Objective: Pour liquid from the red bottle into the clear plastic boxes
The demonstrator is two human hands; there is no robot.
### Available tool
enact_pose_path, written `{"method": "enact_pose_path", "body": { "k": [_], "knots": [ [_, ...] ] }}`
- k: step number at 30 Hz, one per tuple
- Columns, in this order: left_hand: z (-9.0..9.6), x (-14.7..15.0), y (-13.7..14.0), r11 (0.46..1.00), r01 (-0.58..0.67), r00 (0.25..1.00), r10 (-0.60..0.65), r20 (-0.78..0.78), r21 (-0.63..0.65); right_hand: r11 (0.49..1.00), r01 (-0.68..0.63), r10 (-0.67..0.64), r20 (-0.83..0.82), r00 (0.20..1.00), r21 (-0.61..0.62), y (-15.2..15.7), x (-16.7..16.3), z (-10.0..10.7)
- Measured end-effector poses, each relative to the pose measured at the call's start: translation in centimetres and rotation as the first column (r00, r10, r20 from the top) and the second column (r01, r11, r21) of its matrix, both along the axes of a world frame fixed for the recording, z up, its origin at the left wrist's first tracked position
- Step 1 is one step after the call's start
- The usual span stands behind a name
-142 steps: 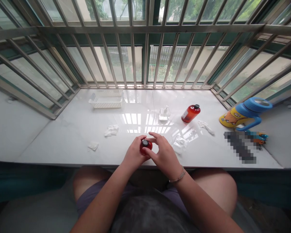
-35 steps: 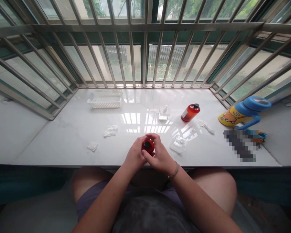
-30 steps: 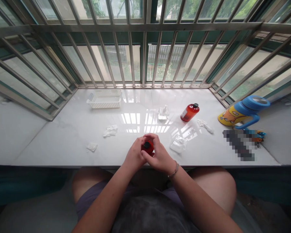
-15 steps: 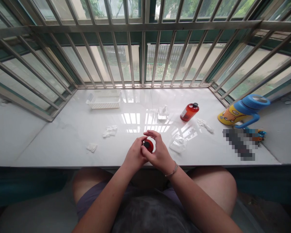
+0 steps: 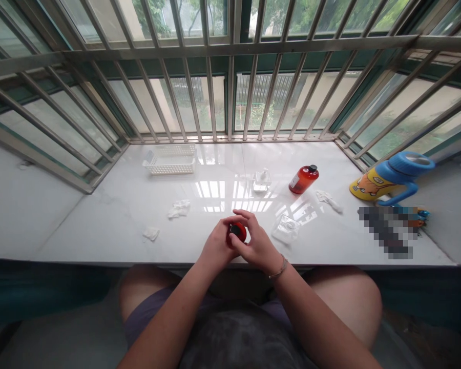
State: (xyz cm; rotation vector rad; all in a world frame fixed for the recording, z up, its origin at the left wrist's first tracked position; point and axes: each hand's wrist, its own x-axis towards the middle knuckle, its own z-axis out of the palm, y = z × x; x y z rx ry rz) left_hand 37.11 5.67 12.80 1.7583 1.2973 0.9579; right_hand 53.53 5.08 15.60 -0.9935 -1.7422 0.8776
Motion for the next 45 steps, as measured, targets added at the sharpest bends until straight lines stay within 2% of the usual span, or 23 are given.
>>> {"method": "enact_pose_path", "body": {
  "k": [7,14,17,20,27,30,33,37,45],
  "knots": [
    [-0.1,-0.1,-0.2,0.999,0.019,0.998,-0.021,0.057,0.027,0.971,0.218,-0.225,0.064,0.972,0.1,-0.4,-0.1,-1.3],
    [-0.1,0.0,-0.6,0.999,-0.02,1.0,0.02,-0.002,-0.031,0.952,0.305,-0.304,0.077,0.949,-0.001,-0.6,-0.8,-0.4],
    [0.0,0.0,-0.5,0.999,-0.017,1.0,0.017,0.002,-0.032,0.951,0.307,-0.303,0.075,0.95,-0.042,-0.6,-0.9,-0.1],
    [0.0,0.1,-0.4,0.999,-0.016,1.0,0.017,0.014,-0.044,0.956,0.291,-0.287,0.093,0.953,-0.032,-0.6,-0.9,0.2],
    [-0.3,0.1,-0.2,1.0,-0.009,0.999,0.008,0.039,0.027,0.96,0.208,-0.228,0.095,0.969,0.186,-0.9,-0.2,1.0],
    [-0.3,0.1,-0.2,1.0,0.007,0.999,-0.008,0.042,0.029,0.957,0.185,-0.211,0.101,0.972,0.222,-0.8,0.1,1.1],
    [-0.2,0.2,-0.2,1.0,0.003,1.0,-0.003,0.026,0.025,0.958,0.17,-0.199,0.107,0.974,0.232,-0.7,0.3,0.8],
    [-0.1,0.2,-0.3,1.0,-0.023,1.0,0.023,0.008,0.002,0.945,0.213,-0.246,0.11,0.963,0.249,-0.9,0.3,0.2],
    [0.0,0.1,-0.5,1.0,-0.03,1.0,0.03,-0.001,0.002,0.955,0.256,-0.274,0.112,0.955,0.149,-1.1,0.1,-0.6]
  ]
}}
